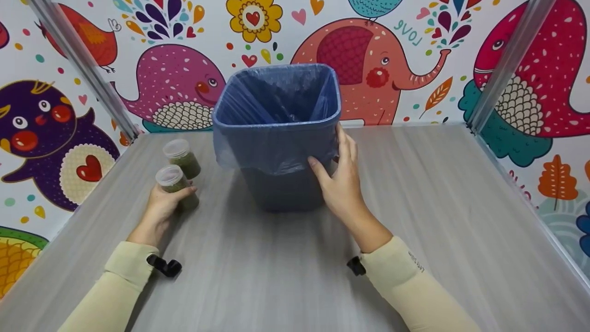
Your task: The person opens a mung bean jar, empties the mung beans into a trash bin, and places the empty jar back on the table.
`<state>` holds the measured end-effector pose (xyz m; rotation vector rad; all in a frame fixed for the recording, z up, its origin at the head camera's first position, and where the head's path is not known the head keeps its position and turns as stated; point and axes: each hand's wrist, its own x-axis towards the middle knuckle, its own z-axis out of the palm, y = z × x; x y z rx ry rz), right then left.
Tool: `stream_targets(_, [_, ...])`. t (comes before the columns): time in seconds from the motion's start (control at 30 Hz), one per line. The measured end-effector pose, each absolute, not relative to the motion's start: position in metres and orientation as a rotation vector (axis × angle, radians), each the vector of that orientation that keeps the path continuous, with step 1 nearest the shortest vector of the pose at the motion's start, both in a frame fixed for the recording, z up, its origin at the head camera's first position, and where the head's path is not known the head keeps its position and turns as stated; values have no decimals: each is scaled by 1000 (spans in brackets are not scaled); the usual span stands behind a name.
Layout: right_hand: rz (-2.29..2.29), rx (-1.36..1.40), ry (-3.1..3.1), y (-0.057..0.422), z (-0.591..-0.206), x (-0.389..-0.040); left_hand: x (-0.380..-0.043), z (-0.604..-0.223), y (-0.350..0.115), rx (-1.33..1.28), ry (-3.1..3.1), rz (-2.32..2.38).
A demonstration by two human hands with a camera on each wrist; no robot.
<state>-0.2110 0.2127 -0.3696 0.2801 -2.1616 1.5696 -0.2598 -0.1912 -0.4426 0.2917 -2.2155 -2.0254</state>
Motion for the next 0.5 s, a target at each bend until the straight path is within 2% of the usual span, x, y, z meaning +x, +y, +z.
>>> stream_targets(0.23, [1563,273,-2163,213,-370,-211,-260,-442,-184,288,-2166,-2069])
stream_targets(0.5, [1561,284,-2159,212,-369,-211,-259,-445,-172,149,-2140,-2096])
